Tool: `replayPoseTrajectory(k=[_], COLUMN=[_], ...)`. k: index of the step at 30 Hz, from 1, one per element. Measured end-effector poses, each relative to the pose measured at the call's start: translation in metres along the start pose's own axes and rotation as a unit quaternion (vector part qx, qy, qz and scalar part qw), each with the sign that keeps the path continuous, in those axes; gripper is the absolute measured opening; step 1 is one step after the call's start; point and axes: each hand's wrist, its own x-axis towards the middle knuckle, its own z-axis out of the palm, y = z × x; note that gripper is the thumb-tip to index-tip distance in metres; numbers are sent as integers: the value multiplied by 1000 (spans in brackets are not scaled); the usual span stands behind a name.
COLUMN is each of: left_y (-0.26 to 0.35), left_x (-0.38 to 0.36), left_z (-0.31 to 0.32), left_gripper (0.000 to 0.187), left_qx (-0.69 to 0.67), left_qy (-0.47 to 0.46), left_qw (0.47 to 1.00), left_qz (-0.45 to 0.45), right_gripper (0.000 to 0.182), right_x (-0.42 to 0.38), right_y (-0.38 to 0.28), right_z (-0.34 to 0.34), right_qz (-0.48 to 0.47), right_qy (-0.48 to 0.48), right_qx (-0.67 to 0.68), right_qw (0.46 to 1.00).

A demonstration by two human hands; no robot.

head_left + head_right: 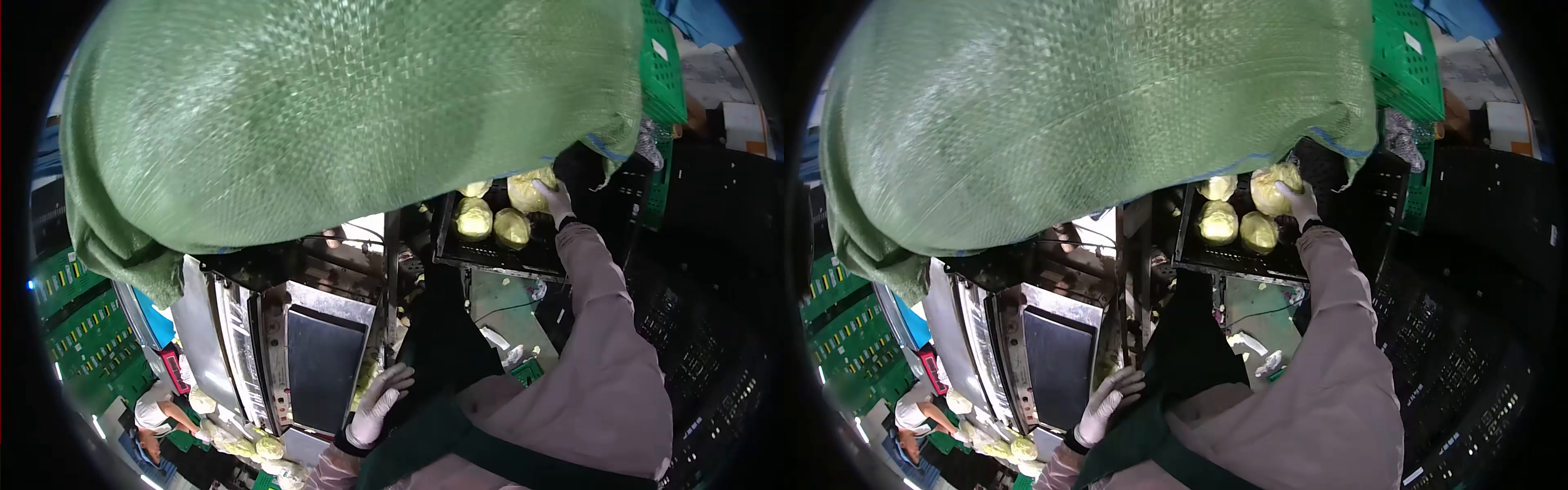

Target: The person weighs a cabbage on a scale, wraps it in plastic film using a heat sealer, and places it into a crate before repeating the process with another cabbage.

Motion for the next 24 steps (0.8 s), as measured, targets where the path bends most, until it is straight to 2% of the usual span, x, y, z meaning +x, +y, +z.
replayPoseTrajectory(k=[1, 2, 3, 5, 7, 8, 9, 10, 11, 12, 13, 14, 15, 16, 17, 18, 19, 20, 21, 22, 23, 24], left_y=[-4, -6, -9, -15, -13, -15, -24, -33, -37, -49, -50, -62, -73, -80, -87, -100, -114, -130, -149, -174, -198, -220], left_x=[2, 5, 5, 1, -1, -4, -8, -10, -15, -19, -29, -35, -43, -57, -72, -85, -99, -111, -125, -134, -142, -153], left_z=[-2, -5, -7, -8, -8, -8, -10, -12, -13, -16, -15, -17, -18, -22, -27, -31, -34, -35, -38, -43, -47, -51], left_gripper=[77, 77, 74, 71, 51, 47, 47, 46, 46, 46, 45, 45, 46, 47, 47, 48, 48, 49, 47, 45, 44, 40], left_qx=[-8, -11, -5, -11, -9, -3, -8, -7, -12, -28, -35, -50, -87, -84, -82, -101, -122, -135, -144, -157, -170, -309], left_qy=[10, 18, 22, 54, 63, 72, 79, 87, 103, 117, 145, 166, 191, 210, 228, 256, 281, 311, 340, 378, 410, 391], left_qw=[1000, 1000, 1000, 998, 998, 996, 993, 991, 986, 980, 972, 963, 951, 946, 941, 930, 919, 902, 882, 860, 839, 804], left_qz=[-3, -5, -6, 1, 23, 52, 82, 104, 127, 157, 182, 207, 228, 233, 237, 242, 248, 268, 291, 305, 315, 325], right_gripper=[77, 82, 91, 91, 91, 90, 89, 86, 76, 62, 52, 46, 41, 29, 35, 42, 42, 27, 16, 8, 9, 11], right_x=[16, 29, 34, 42, 22, 29, 19, 13, 14, -3, 29, 33, 37, 37, 27, -43, -44, -39, -95, -132, -219, -266], right_y=[12, 24, 28, 45, 48, 72, 74, 75, 81, 59, 76, 83, 79, 64, 81, 36, 31, 55, 23, 17, -6, -14], right_z=[5, 12, 26, 46, 69, 72, 83, 93, 100, 103, 84, 87, 83, 83, 110, 126, 135, 138, 161, 182, 211, 237], right_qz=[-74, -149, -97, -106, -186, -239, -207, -226, -231, -176, -349, -251, -269, -105, -271, -334, -245, -344, 24, 50, -141, -231], right_qy=[97, 186, 257, 283, 279, 295, 279, 283, 310, 136, 11, 114, 84, 132, 195, -49, -166, -288, -444, -572, -544, -596], right_qx=[-169, -330, -425, -527, -533, -531, -511, -589, -604, -555, -652, -613, -619, -589, -560, -562, -575, -369, -269, -294, -514, -527], right_qw=[978, 913, 863, 794, 777, 758, 786, 723, 696, 802, 673, 741, 733, 790, 759, 755, 762, 814, 854, 765, 648, 560])
